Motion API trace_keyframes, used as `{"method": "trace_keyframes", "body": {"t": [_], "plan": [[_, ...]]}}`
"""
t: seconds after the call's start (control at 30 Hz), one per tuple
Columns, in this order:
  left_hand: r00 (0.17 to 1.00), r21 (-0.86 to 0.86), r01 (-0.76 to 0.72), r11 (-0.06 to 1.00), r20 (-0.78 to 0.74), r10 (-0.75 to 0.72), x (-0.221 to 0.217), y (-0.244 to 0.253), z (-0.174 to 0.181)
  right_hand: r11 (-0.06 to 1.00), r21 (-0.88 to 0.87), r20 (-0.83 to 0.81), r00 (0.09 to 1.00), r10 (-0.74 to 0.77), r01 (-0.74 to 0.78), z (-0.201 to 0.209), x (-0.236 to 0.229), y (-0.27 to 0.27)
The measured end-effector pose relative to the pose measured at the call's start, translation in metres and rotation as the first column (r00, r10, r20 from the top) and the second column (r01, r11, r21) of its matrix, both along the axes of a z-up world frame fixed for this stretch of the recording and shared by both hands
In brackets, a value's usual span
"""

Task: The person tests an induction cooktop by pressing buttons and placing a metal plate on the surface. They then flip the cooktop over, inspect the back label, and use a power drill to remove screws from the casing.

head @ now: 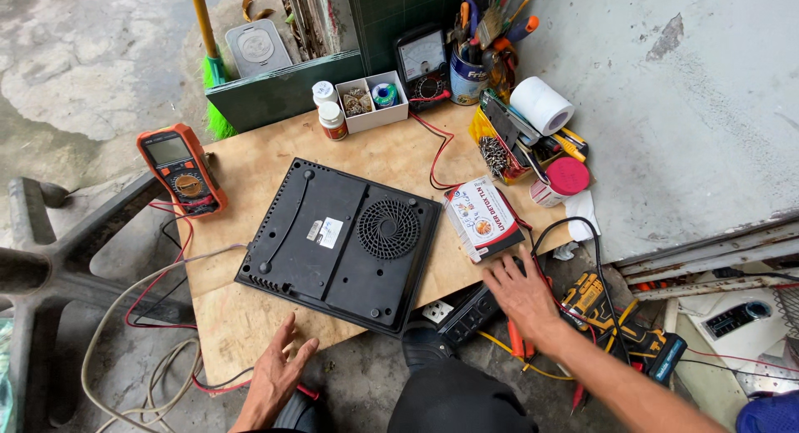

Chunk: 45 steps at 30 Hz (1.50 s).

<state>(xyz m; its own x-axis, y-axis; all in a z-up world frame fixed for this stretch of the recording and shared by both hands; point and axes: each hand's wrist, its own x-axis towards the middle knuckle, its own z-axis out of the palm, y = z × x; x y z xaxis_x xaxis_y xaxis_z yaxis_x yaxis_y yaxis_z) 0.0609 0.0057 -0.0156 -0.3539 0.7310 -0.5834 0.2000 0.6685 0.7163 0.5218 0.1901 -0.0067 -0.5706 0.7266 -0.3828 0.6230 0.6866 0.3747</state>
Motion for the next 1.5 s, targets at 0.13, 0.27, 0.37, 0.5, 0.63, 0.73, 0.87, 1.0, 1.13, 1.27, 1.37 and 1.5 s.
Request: {"method": "trace_keyframes", "body": {"t": [0.13, 0.27, 0.37, 0.5, 0.63, 0.73, 0.87, 1.0, 1.13, 1.27, 1.37, 1.5], "plan": [[0.999, 0.010, 0.016, 1.000, -0.034, -0.016, -0.001, -0.001, 0.005, 0.966, 0.159, -0.260, 0.935, 0.239, -0.203, 0.011, 0.019, 0.016], [0.999, 0.008, 0.020, 1.000, -0.026, -0.020, -0.002, -0.004, 0.001, 0.985, 0.120, -0.345, 0.925, 0.159, -0.124, 0.057, 0.034, -0.007], [1.000, 0.023, 0.008, 1.000, 0.021, -0.008, -0.006, -0.008, 0.003, 0.975, -0.198, -0.411, 0.894, -0.178, 0.103, 0.088, 0.051, -0.051], [0.999, 0.005, 0.005, 1.000, 0.035, -0.005, -0.008, -0.012, 0.011, 0.665, -0.471, -0.078, 0.724, -0.685, 0.579, 0.038, 0.070, -0.147], [0.998, -0.011, 0.042, 0.999, 0.037, -0.042, -0.010, -0.014, 0.009, 0.234, -0.400, -0.130, 0.198, -0.972, 0.886, -0.162, 0.108, -0.271], [0.992, -0.002, 0.122, 0.993, -0.027, -0.122, -0.016, -0.019, -0.006, 0.227, -0.436, -0.158, 0.174, -0.972, 0.871, -0.172, 0.115, -0.278], [0.978, -0.100, 0.190, 0.977, -0.063, -0.197, -0.015, -0.020, -0.002, 0.219, -0.481, -0.192, 0.142, -0.971, 0.849, -0.165, 0.126, -0.285], [0.924, -0.176, 0.336, 0.925, -0.129, -0.360, -0.018, -0.020, 0.003, 0.370, -0.462, -0.443, 0.152, -0.884, 0.806, -0.111, 0.153, -0.229], [0.911, -0.188, 0.360, 0.914, -0.139, -0.387, -0.023, -0.024, 0.001, 0.420, -0.272, -0.479, 0.256, -0.839, 0.866, -0.026, 0.186, -0.116], [0.909, -0.133, 0.345, 0.929, -0.198, -0.366, -0.034, -0.038, -0.032, 0.372, -0.260, -0.200, 0.327, -0.924, 0.891, -0.093, 0.269, -0.049], [0.880, 0.009, 0.325, 0.946, -0.370, -0.299, -0.055, -0.056, -0.082, 0.129, -0.405, -0.028, 0.129, -0.991, 0.905, -0.084, 0.274, -0.030], [0.665, 0.001, 0.401, 0.916, -0.688, -0.290, -0.079, -0.077, -0.125, 0.177, -0.351, -0.001, 0.189, -0.982, 0.919, -0.085, 0.275, -0.028]]}}
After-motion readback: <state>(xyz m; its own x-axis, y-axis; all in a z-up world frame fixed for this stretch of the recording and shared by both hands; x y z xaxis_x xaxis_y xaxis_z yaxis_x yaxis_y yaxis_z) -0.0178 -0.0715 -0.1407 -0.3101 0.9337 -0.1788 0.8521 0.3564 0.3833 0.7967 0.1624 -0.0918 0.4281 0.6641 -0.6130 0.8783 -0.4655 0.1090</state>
